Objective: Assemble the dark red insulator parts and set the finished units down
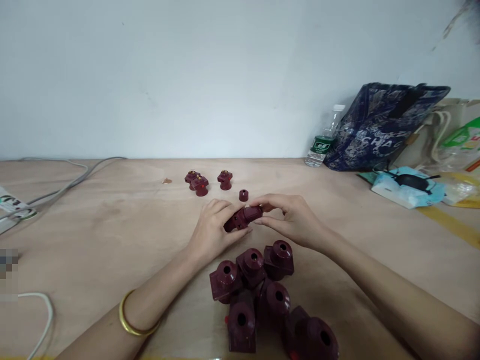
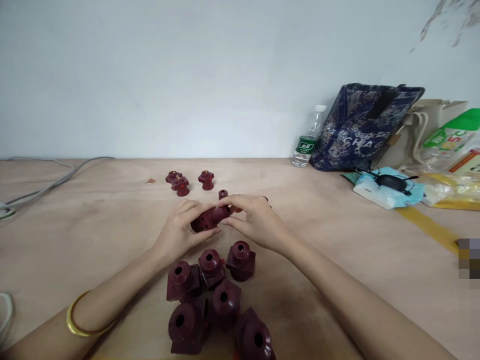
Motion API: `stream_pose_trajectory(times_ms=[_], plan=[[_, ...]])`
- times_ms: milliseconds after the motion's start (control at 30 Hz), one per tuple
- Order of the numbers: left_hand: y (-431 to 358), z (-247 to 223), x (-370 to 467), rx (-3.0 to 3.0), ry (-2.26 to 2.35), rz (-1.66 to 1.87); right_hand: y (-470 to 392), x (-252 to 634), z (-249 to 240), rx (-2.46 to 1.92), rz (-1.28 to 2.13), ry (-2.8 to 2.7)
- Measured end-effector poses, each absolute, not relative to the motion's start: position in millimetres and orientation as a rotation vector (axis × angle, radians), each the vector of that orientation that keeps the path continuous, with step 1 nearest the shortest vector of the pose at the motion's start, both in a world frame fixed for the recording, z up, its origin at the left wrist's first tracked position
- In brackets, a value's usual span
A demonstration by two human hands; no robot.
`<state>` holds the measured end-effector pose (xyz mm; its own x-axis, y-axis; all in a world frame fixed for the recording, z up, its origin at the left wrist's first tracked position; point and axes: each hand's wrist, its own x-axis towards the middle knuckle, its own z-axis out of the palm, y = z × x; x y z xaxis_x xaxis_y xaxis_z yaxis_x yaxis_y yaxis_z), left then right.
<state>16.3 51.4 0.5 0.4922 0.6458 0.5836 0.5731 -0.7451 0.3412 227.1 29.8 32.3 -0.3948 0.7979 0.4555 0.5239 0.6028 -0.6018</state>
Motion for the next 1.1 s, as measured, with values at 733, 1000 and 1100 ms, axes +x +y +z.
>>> stream_pose_trajectory(times_ms=[733,1000,1100], plan=[[46,3,21,2.074,0.910,0.854,43,248,40,-1.355,0.540,-1.988],[43,16,14,1.598,0.597,0.449,74,302,18,-1.937,0.255,-1.874],[36,18,18,1.566,0.561,0.383,73,298,11,-2.046,0.301,-1.950]])
